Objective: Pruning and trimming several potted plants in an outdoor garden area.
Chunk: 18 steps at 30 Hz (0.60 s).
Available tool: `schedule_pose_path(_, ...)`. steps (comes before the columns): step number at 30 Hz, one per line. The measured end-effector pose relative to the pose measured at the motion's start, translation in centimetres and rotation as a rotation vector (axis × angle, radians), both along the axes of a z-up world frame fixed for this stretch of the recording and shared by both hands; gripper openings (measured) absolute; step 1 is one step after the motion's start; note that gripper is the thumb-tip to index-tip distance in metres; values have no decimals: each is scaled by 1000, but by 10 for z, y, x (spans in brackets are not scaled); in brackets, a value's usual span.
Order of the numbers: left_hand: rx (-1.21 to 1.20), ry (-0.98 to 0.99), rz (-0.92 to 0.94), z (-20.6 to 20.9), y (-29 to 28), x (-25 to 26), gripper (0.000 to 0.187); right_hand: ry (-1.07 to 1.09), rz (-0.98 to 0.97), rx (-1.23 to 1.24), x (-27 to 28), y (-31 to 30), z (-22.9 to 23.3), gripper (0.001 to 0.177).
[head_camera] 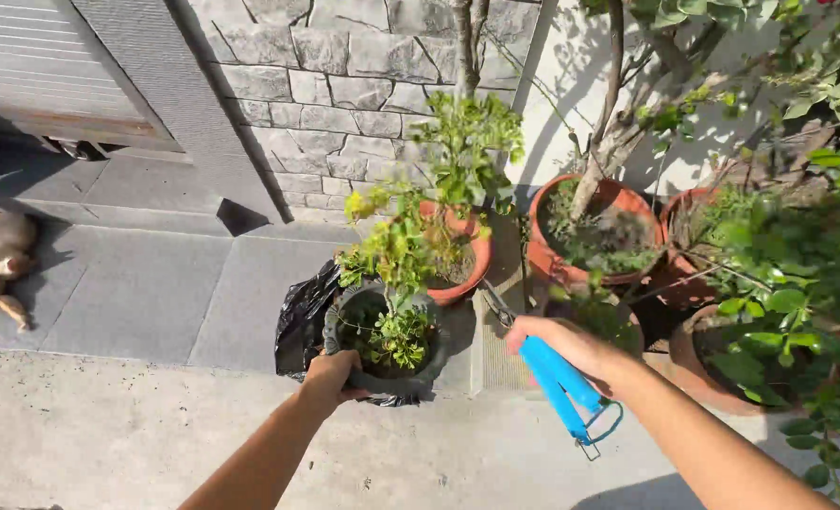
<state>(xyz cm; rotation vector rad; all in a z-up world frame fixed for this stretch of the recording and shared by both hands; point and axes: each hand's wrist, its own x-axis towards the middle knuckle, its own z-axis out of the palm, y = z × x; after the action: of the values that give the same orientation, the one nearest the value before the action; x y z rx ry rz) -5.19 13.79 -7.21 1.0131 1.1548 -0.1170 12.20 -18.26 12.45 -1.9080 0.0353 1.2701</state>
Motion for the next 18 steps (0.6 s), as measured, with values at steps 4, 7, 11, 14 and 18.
schedule_pose_path(4, -17, 52, 120, -40, 63, -95, 25, 4, 97, 9, -63, 69, -27, 52)
schedule_pose_path(7, -11, 67, 153, -74, 103, -174, 27, 141, 172, -108, -124, 107, -80, 54)
schedule_pose_path(11, 33, 68, 278, -107, 134, -213, 24, 121, 95, -38, -160, 145, -151, 49)
schedule_pose_path(14, 56, 97, 287, -158, 156, -232, 23, 43, 292, -7, -174, 160, -210, 48)
schedule_pose_path(18, 59, 54, 334, -238, 181, -240, 25, -284, 776, 44, -179, 182, -266, 48)
